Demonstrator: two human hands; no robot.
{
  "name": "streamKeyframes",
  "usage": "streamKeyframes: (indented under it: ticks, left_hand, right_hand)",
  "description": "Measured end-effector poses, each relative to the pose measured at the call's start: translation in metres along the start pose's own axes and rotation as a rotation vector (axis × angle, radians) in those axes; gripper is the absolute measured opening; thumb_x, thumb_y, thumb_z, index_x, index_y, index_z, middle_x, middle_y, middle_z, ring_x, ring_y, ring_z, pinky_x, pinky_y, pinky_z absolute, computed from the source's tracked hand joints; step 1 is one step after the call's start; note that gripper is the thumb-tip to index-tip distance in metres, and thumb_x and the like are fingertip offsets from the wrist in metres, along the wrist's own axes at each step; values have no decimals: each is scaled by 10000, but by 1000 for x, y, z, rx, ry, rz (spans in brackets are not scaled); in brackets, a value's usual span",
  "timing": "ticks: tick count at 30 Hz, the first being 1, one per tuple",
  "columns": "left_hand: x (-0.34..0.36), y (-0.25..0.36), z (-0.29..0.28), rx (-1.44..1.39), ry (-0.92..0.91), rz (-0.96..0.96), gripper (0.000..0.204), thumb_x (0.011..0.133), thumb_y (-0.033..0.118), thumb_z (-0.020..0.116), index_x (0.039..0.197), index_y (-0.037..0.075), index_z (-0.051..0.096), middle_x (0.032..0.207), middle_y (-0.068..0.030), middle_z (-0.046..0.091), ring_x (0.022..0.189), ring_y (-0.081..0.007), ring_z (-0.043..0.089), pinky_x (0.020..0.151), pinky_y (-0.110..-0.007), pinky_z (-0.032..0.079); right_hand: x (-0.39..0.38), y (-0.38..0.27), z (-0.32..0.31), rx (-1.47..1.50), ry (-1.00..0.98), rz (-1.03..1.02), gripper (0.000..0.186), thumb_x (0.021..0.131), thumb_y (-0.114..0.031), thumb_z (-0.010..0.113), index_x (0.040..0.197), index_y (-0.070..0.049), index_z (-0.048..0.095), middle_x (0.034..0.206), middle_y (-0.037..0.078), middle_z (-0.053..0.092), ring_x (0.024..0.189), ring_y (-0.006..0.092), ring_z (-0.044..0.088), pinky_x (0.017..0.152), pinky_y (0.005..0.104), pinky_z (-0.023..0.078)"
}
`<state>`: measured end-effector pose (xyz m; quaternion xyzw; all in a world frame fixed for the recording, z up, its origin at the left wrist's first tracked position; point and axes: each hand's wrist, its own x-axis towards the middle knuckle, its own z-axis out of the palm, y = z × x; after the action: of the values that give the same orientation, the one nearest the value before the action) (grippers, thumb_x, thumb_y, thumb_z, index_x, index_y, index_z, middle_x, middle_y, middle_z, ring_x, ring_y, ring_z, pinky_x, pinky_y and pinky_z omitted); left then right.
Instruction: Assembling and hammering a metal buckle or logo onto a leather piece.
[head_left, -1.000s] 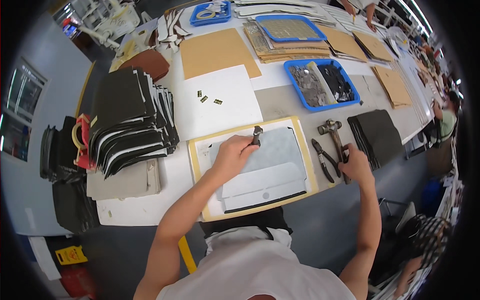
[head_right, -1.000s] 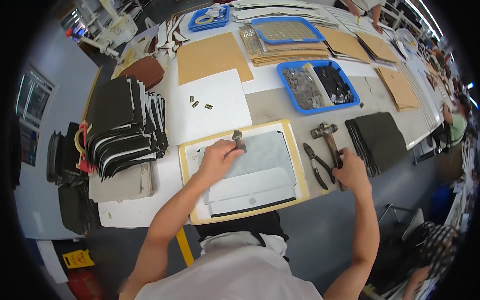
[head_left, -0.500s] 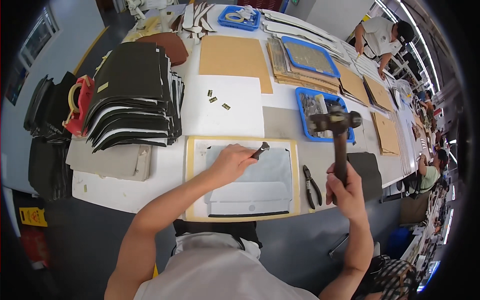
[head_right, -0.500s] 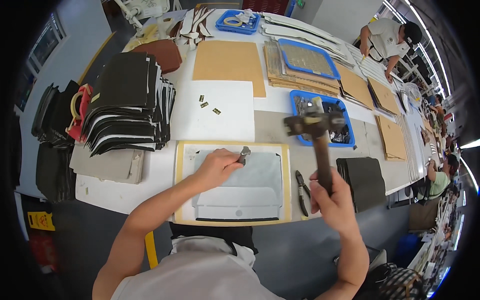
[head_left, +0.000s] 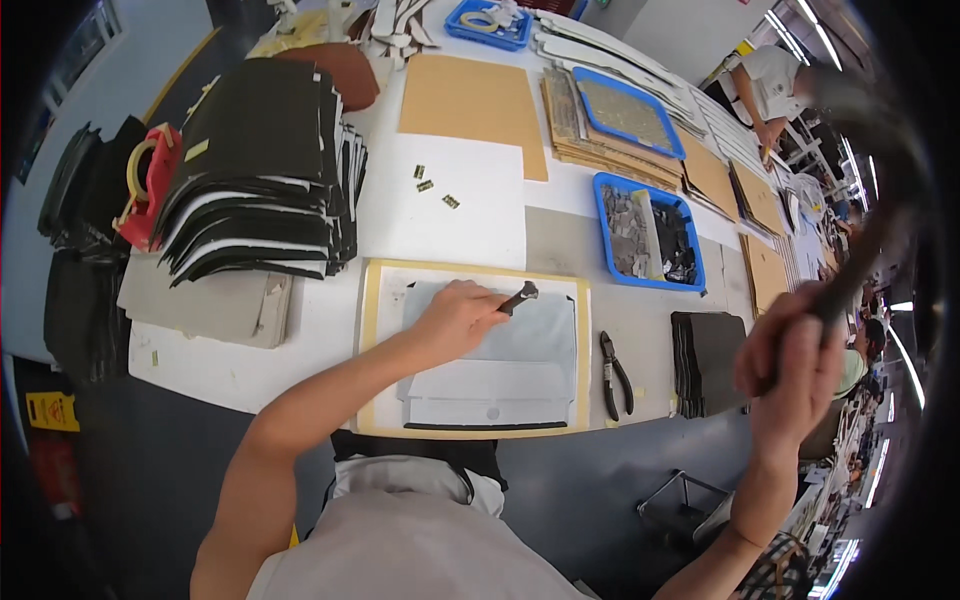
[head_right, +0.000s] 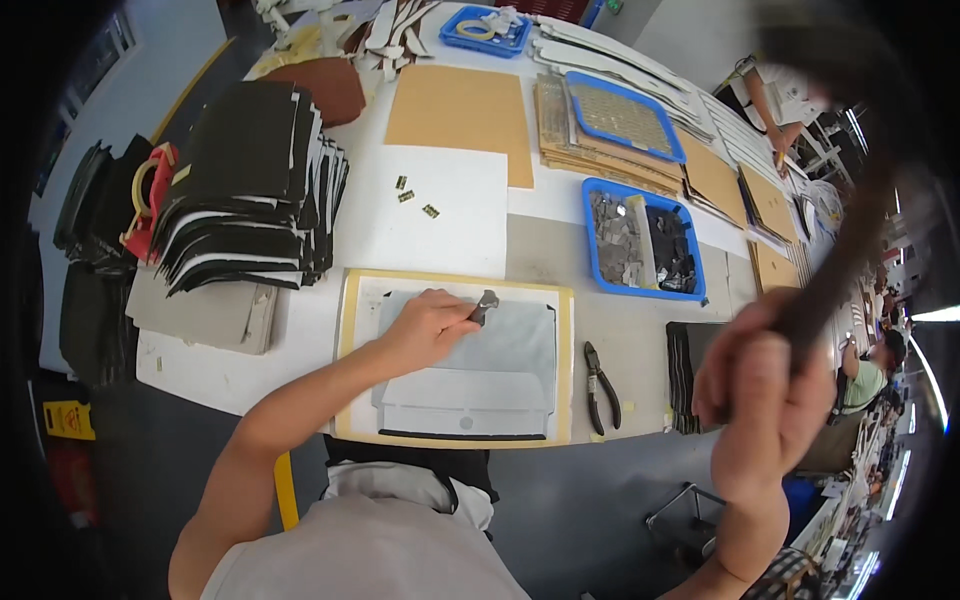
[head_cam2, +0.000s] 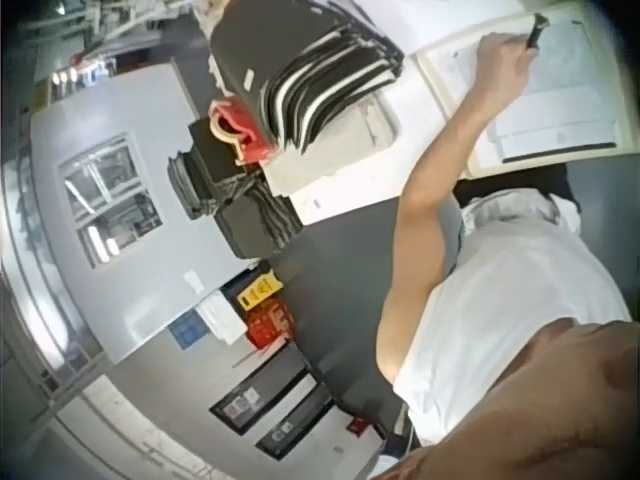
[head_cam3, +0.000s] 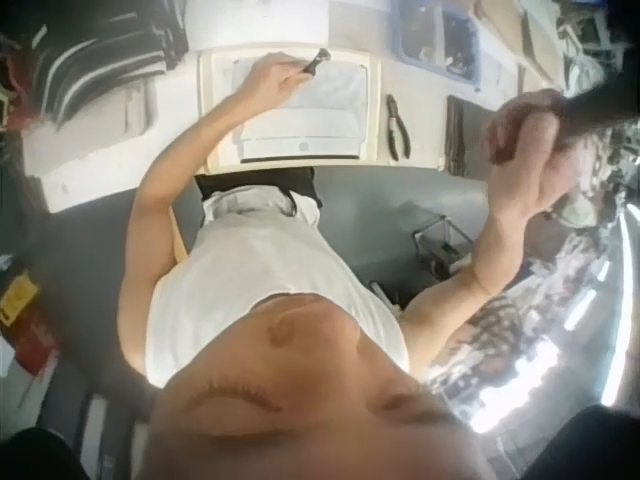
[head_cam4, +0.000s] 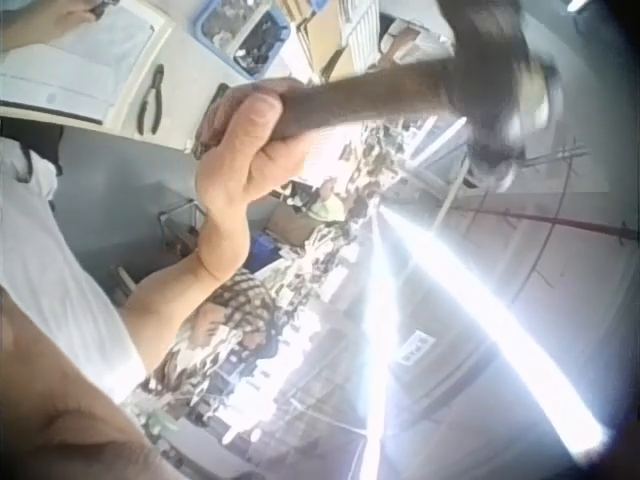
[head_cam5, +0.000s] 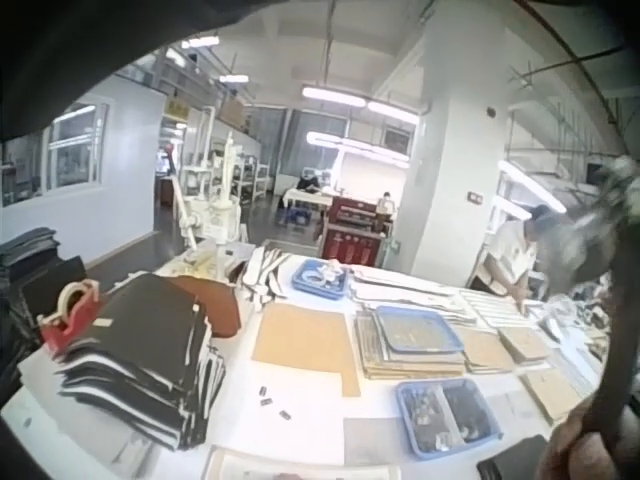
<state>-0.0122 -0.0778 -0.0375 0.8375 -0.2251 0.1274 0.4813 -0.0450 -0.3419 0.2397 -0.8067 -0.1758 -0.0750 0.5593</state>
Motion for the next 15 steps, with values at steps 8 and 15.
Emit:
streamKeyframes:
  ticks: [8,15]
  left_hand:
    - [2,-2,11,-38,-27,33,220,911,136,731,1087,6,749,829,-137,696,797,-331,622,794,-434,487]
    - [1,2,4,-7,1,10,165,899,109,739,1013,-10,744,804,-141,677,758,-332,606,769,-427,490]
  right_hand:
    - [-9,61,15,-827,-560,86,220,974,-169,664,1031,11,550,681,245,617,636,481,623,577,497,498]
    - [6,17,-5,235,107,-176,244,1106,-292,462,1088,-52,506,643,14,450,460,83,402,432,255,377]
